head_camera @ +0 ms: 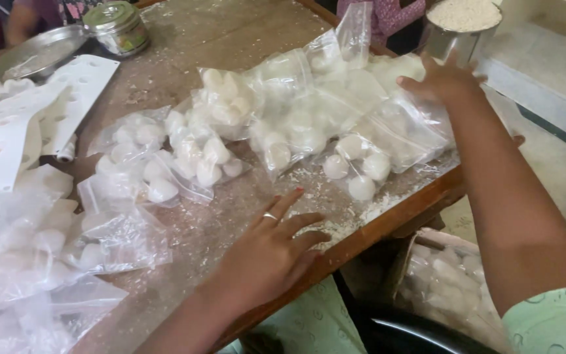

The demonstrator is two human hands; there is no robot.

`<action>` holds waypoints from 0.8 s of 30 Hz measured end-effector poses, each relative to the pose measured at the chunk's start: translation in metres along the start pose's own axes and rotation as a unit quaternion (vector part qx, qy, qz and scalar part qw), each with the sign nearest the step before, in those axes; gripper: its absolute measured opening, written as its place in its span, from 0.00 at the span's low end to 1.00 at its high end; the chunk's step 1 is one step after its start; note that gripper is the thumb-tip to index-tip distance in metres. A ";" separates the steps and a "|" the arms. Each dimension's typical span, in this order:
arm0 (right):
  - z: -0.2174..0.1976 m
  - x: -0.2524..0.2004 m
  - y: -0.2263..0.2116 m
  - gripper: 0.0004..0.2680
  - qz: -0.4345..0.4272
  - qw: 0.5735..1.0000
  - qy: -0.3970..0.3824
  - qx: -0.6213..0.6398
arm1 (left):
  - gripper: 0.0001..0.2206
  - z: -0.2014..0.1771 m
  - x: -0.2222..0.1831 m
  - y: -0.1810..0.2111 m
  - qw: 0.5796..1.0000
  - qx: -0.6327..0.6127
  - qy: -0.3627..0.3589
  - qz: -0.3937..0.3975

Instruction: The person seals small plastic bags containing white dome-shaped objects by hand and places the sealed bags into a cardboard box on the floor.

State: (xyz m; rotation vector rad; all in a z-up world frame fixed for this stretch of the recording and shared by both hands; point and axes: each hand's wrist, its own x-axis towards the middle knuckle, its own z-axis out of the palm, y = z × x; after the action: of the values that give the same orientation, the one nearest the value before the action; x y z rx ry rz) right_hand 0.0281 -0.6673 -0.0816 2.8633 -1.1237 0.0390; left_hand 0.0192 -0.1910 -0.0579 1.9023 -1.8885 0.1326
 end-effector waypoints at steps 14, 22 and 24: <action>-0.010 -0.085 -0.098 0.30 -0.024 0.981 -0.167 0.092 | 0.08 -0.008 -0.061 -0.069 0.999 0.005 -0.003 -0.034; -0.058 -0.116 -0.117 0.27 -0.093 0.972 -0.203 0.076 | 0.08 -0.013 -0.069 -0.071 0.998 0.003 0.014 -0.062; -0.080 -0.095 -0.110 0.26 -0.096 0.969 -0.223 0.055 | 0.07 -0.014 -0.073 -0.074 0.998 0.003 0.021 -0.067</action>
State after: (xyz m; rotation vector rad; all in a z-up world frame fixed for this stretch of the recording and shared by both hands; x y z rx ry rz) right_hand 0.0327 -0.5168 -0.0119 3.1594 -0.9104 -0.5967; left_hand 0.0903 -0.1213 -0.0917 2.0070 -1.7290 0.1357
